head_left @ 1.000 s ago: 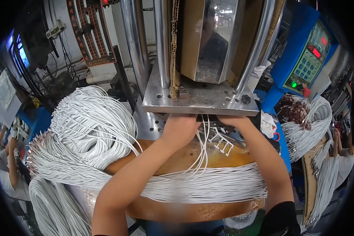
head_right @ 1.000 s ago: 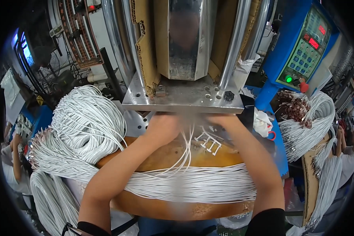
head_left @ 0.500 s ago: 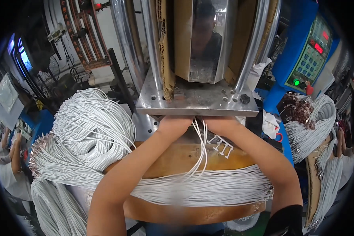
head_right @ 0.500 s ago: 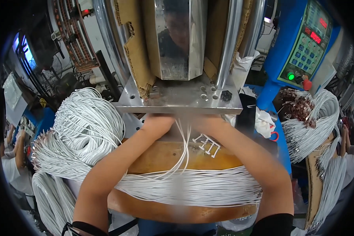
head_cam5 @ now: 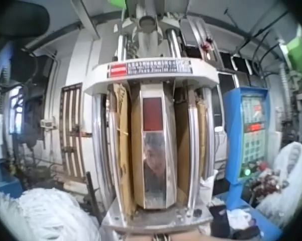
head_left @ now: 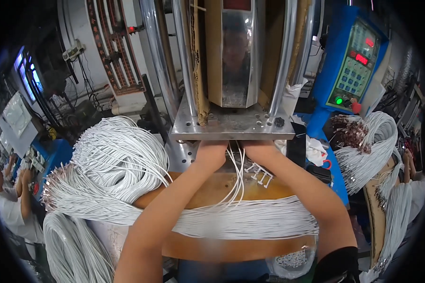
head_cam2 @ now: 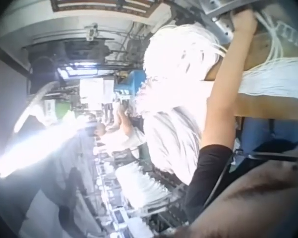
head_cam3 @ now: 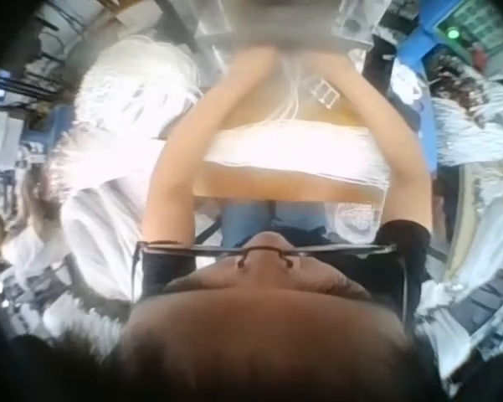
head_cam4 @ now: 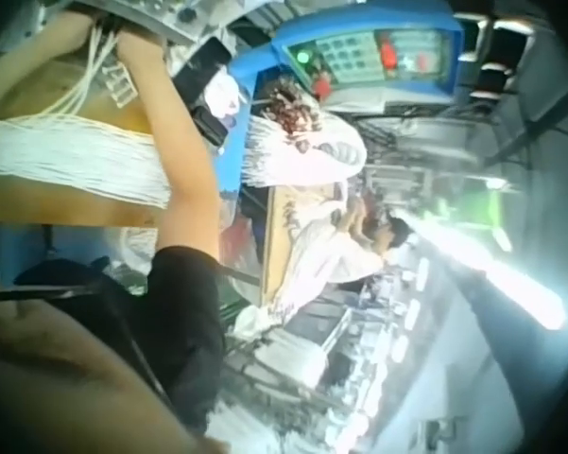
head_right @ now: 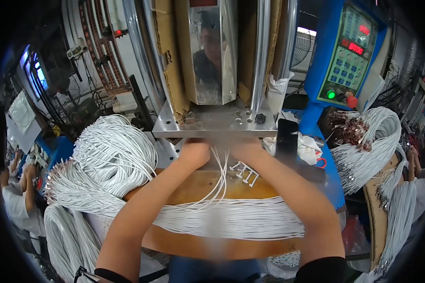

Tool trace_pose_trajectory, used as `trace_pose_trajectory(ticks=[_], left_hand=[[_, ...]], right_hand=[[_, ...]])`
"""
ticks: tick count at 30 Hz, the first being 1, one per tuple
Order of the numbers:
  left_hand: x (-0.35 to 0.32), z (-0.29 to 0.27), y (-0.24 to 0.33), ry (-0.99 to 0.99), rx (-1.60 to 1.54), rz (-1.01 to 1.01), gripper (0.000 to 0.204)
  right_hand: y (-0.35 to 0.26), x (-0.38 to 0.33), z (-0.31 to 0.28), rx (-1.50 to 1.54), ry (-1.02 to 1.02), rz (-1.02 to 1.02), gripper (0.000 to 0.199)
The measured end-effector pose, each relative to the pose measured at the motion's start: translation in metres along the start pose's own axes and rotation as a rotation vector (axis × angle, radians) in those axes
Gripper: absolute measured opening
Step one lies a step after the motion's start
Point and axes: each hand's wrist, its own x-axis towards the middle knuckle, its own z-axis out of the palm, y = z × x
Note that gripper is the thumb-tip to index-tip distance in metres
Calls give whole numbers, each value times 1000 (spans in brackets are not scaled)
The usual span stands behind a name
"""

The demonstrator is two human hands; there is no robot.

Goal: The person separates and trims bundles of white wires with pliers, then feeds the individual wires into a machine for processing.

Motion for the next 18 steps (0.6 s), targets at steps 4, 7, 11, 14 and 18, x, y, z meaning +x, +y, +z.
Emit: trace_pose_trajectory(ticks=[4, 7, 11, 14, 18], left_hand=[[-15, -31, 19, -88, -96, -27, 37], [-86, -61, 32, 31, -295, 263, 39], [-218, -118, 30, -54, -208, 264, 63], [-283, -110, 19, -166, -20, 187, 75], [-323, -79, 7, -209, 232, 110, 82]], right_hand=[[-4, -29, -25, -43, 107, -181, 36], [-26, -102, -42, 32, -44, -161, 43], [-69, -247, -93, 220, -162, -174, 60], [-86, -303, -107, 103, -213, -16, 63], [-80, -306, -80, -196, -149, -11, 61]])
